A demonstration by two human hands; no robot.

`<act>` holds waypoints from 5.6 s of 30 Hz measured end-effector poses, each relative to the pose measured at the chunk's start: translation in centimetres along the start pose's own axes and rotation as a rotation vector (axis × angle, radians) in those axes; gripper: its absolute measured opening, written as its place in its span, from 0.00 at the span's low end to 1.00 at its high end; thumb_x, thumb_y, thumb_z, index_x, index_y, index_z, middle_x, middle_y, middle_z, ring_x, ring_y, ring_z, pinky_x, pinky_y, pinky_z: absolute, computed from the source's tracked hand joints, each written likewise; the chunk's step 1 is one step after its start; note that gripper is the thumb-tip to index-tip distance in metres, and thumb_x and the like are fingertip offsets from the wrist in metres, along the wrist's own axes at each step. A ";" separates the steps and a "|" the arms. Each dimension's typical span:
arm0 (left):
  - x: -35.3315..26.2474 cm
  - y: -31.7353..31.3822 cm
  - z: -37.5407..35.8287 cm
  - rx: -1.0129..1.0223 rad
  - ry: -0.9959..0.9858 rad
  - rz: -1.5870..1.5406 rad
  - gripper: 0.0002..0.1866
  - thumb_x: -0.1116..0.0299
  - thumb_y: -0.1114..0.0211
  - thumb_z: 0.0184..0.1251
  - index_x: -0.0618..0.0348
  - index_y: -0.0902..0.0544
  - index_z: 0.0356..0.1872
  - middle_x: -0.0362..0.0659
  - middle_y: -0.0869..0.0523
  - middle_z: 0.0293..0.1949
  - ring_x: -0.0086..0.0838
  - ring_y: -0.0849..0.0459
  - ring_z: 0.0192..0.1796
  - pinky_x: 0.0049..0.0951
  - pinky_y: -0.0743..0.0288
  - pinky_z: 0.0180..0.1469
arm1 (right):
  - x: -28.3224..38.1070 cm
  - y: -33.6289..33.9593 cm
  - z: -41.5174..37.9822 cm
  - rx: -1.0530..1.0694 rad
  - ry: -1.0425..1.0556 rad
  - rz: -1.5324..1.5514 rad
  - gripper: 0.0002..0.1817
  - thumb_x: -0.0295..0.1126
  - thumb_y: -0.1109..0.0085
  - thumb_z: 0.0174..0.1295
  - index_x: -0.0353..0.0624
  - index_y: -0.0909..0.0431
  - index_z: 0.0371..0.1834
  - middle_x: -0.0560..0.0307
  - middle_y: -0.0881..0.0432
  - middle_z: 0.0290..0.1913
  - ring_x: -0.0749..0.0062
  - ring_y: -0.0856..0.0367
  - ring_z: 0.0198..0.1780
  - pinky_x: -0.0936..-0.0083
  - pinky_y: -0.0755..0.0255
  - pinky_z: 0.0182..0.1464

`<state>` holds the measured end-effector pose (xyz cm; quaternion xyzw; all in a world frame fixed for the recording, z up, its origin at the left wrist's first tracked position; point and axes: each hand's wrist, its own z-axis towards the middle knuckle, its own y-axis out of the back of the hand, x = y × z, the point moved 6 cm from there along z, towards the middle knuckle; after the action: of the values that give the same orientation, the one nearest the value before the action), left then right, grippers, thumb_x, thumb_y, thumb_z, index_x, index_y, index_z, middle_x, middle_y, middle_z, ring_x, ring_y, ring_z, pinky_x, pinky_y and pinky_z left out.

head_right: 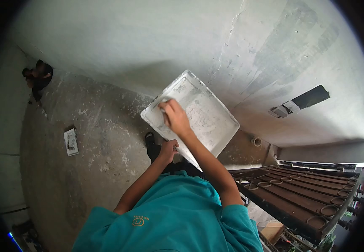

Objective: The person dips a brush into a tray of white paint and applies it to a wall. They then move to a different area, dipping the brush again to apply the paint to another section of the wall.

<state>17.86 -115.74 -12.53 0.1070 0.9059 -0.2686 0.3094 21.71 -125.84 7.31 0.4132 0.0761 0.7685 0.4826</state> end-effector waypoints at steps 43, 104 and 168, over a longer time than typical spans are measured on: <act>2.3 -0.4 -4.3 0.022 -0.063 -0.068 0.26 0.81 0.47 0.37 0.59 0.31 0.46 0.42 0.26 0.36 0.33 0.23 0.36 0.32 0.28 0.26 | -7.2 12.5 -4.0 -0.377 -0.390 0.351 0.11 0.24 0.43 0.59 0.38 0.33 0.42 0.57 0.27 0.38 0.78 0.27 0.38 0.84 0.27 0.31; 10.7 12.8 -16.9 0.229 0.749 -0.112 0.22 0.76 0.47 0.44 0.66 0.28 0.47 0.48 0.23 0.47 0.41 0.27 0.53 0.43 0.35 0.58 | 19.9 21.6 -25.8 -0.716 -1.187 -0.301 0.10 0.20 0.45 0.58 0.38 0.31 0.41 0.56 0.26 0.37 0.73 0.22 0.39 0.77 0.23 0.37; -1.3 -63.8 -21.4 1.477 1.154 0.842 0.35 0.74 0.48 0.39 0.70 0.37 0.58 0.54 0.31 0.56 0.45 0.33 0.60 0.46 0.39 0.63 | 9.0 52.5 -15.2 -2.275 -0.852 -0.032 0.45 0.61 0.49 0.55 0.26 0.44 0.59 0.43 0.32 0.55 0.66 0.32 0.57 0.76 0.37 0.57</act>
<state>-14.87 -157.03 29.31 0.6925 0.4143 -0.5365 -0.2471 -26.45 -141.79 29.63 -0.0279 -0.8013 0.1931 0.5655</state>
